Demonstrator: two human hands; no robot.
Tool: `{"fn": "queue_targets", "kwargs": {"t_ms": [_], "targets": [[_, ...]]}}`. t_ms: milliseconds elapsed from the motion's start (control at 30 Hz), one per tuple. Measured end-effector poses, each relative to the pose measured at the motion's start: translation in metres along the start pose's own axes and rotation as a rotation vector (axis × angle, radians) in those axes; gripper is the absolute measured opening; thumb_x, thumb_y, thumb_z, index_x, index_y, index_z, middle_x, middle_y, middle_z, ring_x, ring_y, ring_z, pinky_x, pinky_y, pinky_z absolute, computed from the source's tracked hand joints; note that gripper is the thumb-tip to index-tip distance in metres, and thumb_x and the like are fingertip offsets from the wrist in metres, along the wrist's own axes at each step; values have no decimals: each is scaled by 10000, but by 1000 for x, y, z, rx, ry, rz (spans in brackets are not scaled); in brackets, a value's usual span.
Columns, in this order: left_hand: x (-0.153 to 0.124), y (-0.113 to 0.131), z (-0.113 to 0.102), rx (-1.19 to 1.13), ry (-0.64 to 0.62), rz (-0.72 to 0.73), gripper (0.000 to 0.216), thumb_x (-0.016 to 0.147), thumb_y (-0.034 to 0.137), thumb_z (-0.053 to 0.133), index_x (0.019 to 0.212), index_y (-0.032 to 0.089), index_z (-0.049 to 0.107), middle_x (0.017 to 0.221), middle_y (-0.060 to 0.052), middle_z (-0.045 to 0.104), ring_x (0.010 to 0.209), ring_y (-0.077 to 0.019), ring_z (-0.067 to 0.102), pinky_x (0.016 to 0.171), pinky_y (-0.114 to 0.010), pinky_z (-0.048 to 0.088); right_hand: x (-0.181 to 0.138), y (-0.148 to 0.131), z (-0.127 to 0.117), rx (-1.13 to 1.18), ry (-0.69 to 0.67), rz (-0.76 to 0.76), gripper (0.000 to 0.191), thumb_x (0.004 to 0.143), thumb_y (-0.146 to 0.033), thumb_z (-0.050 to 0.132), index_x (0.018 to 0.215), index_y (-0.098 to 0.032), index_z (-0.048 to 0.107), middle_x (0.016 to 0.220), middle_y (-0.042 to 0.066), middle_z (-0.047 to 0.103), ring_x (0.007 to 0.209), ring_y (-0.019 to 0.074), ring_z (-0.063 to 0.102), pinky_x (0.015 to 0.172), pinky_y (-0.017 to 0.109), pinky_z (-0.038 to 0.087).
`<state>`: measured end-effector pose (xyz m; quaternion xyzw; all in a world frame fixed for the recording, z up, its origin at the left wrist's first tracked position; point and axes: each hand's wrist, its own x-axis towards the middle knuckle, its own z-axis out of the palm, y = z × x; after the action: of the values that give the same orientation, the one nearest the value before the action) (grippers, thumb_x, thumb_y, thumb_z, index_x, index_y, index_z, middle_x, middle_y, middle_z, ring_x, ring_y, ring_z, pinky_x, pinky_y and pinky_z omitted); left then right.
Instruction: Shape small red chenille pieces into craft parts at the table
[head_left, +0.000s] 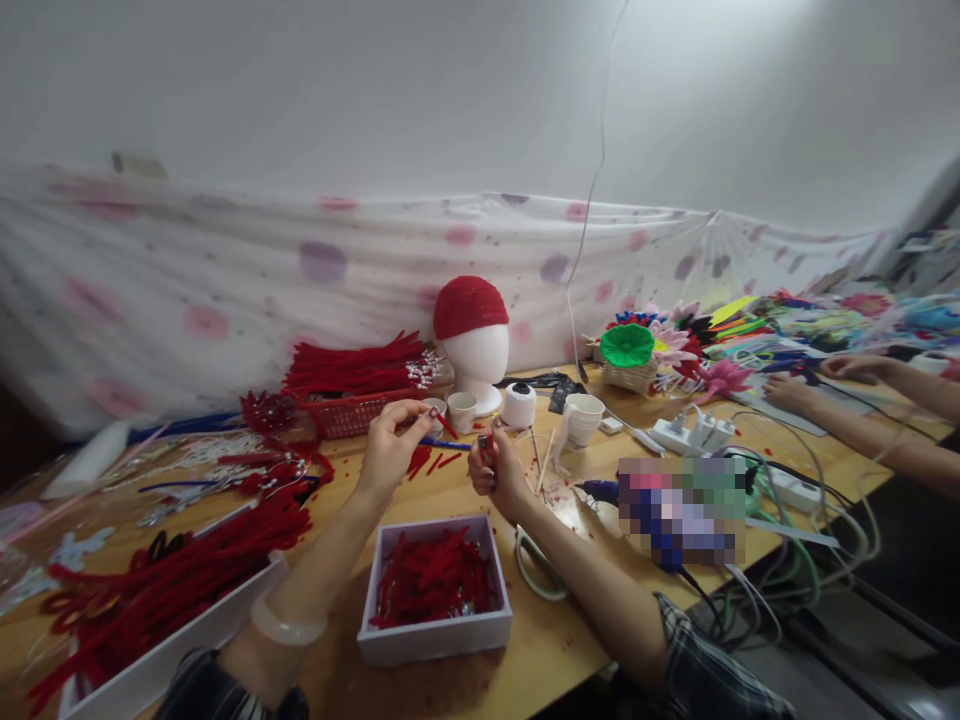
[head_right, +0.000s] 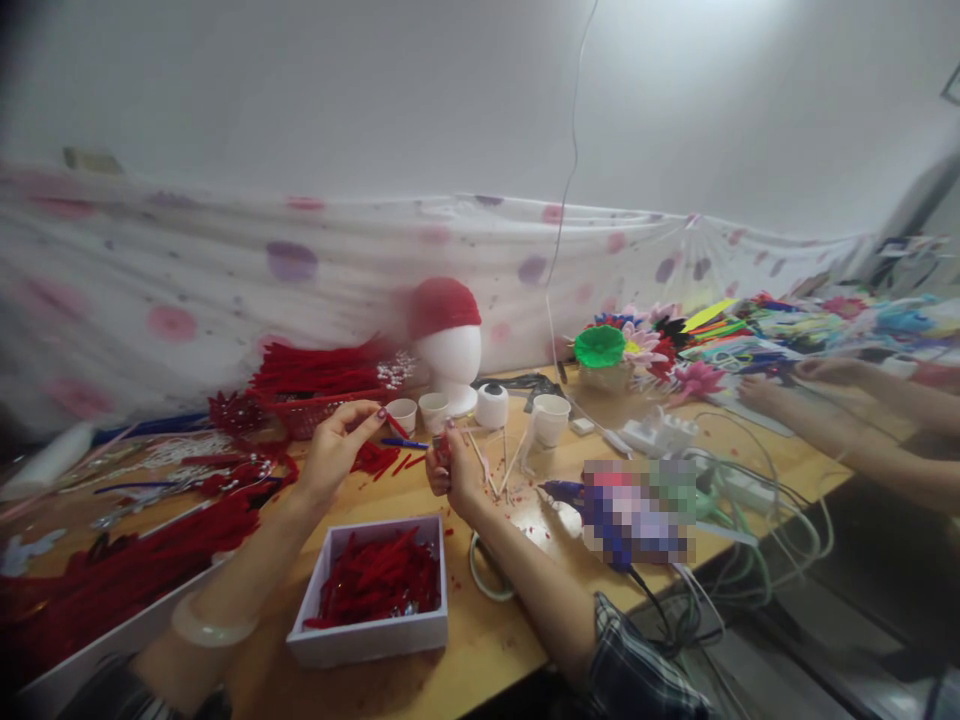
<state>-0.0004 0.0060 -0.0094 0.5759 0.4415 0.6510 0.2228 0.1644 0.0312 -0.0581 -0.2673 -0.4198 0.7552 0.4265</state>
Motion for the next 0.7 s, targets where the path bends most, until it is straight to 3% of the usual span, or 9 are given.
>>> {"fn": "queue_targets", "kwargs": {"t_ms": [67, 133, 233, 300, 367, 500, 700], "targets": [[-1, 1, -1, 92, 21, 52, 230, 783, 400, 641, 821, 183, 708, 928, -67, 663, 898, -206, 599, 839, -356, 459, 0, -3, -2, 96, 14, -18, 566, 713, -714, 547, 537, -188, 439, 392, -112, 209, 357, 38, 92, 368, 189, 59], [-4, 4, -3, 295, 90, 198, 187, 811, 374, 636, 814, 208, 722, 942, -66, 657, 946, -224, 567, 882, -395, 421, -1, -5, -2, 140, -1, -48, 463, 691, -597, 671, 591, -177, 505, 398, -123, 211, 370, 38, 83, 374, 191, 56], [-10, 7, -8, 637, 170, 609, 74, 816, 303, 671, 802, 281, 741, 980, -50, 643, 1010, -236, 512, 977, -454, 305, -5, -4, 0, 128, -64, -60, 337, 657, -441, 770, 720, -154, 604, 410, -137, 212, 384, 37, 70, 383, 195, 48], [-14, 7, -10, 769, 169, 907, 82, 806, 257, 696, 814, 326, 739, 961, -28, 646, 998, -218, 504, 1030, -466, 216, -7, -3, 1, 118, -127, -35, 350, 657, -436, 780, 780, -147, 626, 419, -137, 222, 384, 37, 72, 385, 198, 47], [-18, 5, -10, 836, 152, 1093, 125, 797, 239, 712, 852, 349, 731, 942, -15, 655, 987, -202, 501, 1064, -465, 156, -7, -2, 2, 121, -174, -10, 368, 663, -465, 775, 769, -155, 609, 422, -134, 235, 380, 38, 79, 383, 200, 44], [-21, -1, -9, 909, 73, 1181, 228, 796, 220, 714, 975, 362, 710, 980, -21, 678, 994, -199, 504, 1084, -461, 160, -7, -2, 3, 123, -182, -9, 398, 672, -461, 778, 645, -178, 499, 416, -130, 223, 374, 39, 82, 377, 199, 51], [-20, -6, -13, 926, -45, 1188, 262, 849, 188, 633, 1005, 387, 699, 1006, -5, 715, 981, -192, 554, 1086, -434, 131, -9, -2, 4, 117, -197, -35, 550, 683, -425, 785, 540, -192, 308, 426, -118, 205, 392, 36, 95, 375, 191, 90]]}}
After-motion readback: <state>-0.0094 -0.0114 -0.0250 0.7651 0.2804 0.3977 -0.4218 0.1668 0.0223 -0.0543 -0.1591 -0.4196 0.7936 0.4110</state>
